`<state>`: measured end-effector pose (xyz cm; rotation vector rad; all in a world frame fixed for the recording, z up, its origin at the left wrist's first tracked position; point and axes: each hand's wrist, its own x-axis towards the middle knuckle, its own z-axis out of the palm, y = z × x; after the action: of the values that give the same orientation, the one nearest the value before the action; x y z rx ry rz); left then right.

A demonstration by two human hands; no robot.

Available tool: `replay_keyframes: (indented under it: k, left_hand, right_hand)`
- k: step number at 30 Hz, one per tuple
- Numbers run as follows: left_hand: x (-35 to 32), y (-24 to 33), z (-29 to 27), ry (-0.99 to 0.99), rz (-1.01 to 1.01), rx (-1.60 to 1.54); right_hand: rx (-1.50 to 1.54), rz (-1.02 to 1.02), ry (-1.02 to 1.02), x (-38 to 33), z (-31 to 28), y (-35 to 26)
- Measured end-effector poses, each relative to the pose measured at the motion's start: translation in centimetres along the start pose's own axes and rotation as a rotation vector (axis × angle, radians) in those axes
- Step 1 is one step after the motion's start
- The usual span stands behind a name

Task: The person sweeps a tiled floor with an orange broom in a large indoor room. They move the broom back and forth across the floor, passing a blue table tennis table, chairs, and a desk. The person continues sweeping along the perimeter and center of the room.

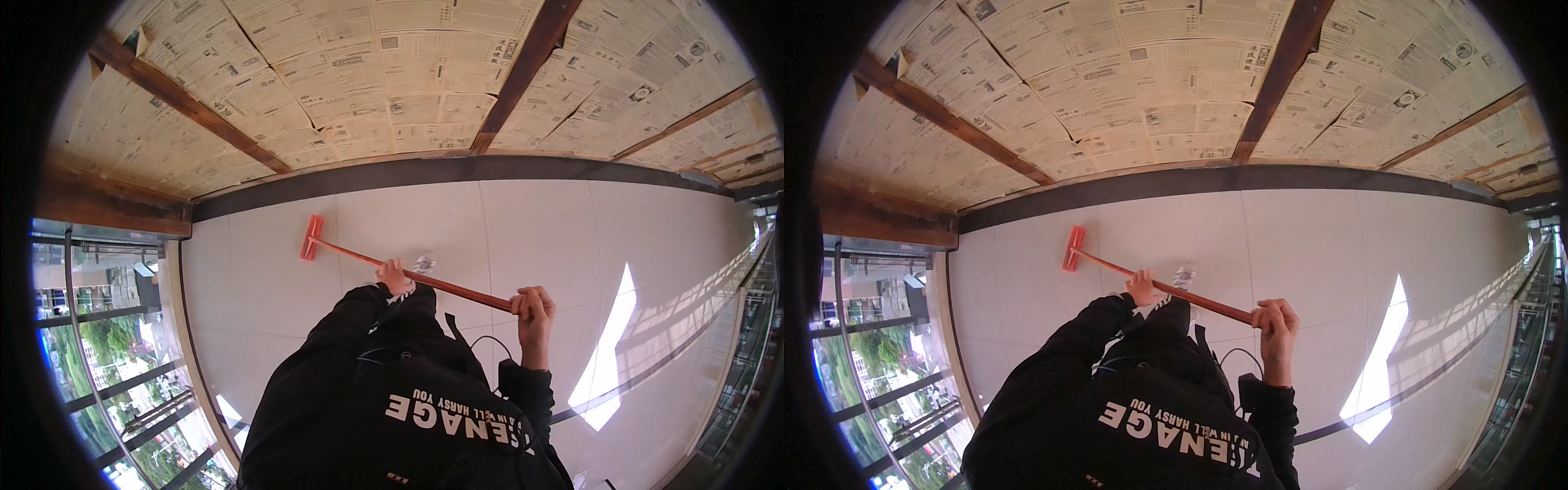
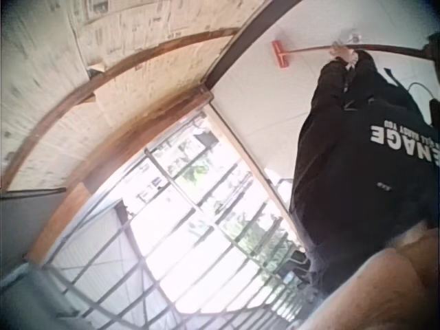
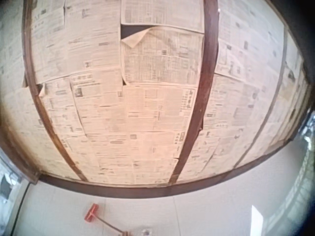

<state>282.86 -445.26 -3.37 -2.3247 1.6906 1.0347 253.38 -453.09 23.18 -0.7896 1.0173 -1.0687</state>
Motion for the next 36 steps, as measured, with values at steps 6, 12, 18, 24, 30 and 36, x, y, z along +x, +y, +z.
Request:
replay_keyframes:
  k: [6, 12, 18, 24, 30, 36]
  left_hand:
    - [1.3, 7.8, -0.7, 0.088, 0.290, -0.103]
    - [4.1, 26.3, -1.4, -0.113, 0.761, -0.135]
    - [4.9, 41.9, -2.9, -0.200, 1.091, -0.270]
    - [7.9, 44.9, -2.7, -0.204, 1.153, -0.183]
    - [11.1, 35.9, -1.8, -0.156, 1.025, -0.011]
    - [14.2, 32.9, -4.9, -0.168, 0.688, 0.014]
  right_hand:
    - [-0.001, -0.109, 0.146, -0.2, -4.6, -5.2]
    - [-0.184, -0.439, 0.487, -4.2, -13.5, -14.9]
    - [-0.527, -0.793, 0.824, -6.3, -14.7, -23.3]
    - [-0.323, -0.751, 0.991, -2.3, -16.9, -25.6]
    - [-0.215, -0.458, 0.787, 4.2, -20.8, -21.3]
    - [0.049, -0.441, 0.428, 8.5, -20.6, -18.0]
